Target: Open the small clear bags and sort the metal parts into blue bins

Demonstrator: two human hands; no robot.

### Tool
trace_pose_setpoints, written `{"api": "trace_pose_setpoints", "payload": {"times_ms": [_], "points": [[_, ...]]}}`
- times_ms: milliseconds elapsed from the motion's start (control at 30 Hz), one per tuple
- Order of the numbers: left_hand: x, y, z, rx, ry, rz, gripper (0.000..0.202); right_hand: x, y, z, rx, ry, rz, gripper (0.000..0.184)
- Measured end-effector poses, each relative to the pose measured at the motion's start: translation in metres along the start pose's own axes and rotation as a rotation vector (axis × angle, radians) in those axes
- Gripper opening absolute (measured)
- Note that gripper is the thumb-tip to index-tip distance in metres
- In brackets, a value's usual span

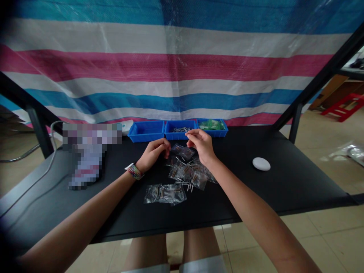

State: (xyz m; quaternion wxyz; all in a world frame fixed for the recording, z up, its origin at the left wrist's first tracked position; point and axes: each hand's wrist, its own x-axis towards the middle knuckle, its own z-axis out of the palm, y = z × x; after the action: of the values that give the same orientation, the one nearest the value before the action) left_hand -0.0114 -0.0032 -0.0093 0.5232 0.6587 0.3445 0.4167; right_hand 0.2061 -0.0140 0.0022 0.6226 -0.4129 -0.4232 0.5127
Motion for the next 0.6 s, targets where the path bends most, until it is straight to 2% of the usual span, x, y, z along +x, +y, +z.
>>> {"api": "trace_pose_setpoints", "payload": {"times_ms": [133, 400, 467, 533, 600], "points": [[0.0, 0.001, 0.001, 0.012, -0.003, -0.015, 0.022, 0.002, -0.003, -0.003, -0.1, -0.098, 0.044, 0.039], [0.001, 0.001, 0.001, 0.017, -0.012, -0.025, 0.02, 0.009, 0.002, -0.012, -0.085, 0.083, -0.019, 0.022], [0.001, 0.001, 0.001, 0.014, -0.01, -0.023, 0.019, 0.01, 0.003, -0.014, -0.107, 0.09, -0.033, 0.018], [0.001, 0.001, 0.001, 0.013, -0.008, -0.023, 0.019, 0.01, 0.002, -0.014, -0.166, 0.03, -0.029, 0.018], [0.001, 0.001, 0.001, 0.017, -0.009, -0.024, 0.018, 0.008, 0.0, -0.013, -0.27, -0.108, -0.005, 0.02]]}}
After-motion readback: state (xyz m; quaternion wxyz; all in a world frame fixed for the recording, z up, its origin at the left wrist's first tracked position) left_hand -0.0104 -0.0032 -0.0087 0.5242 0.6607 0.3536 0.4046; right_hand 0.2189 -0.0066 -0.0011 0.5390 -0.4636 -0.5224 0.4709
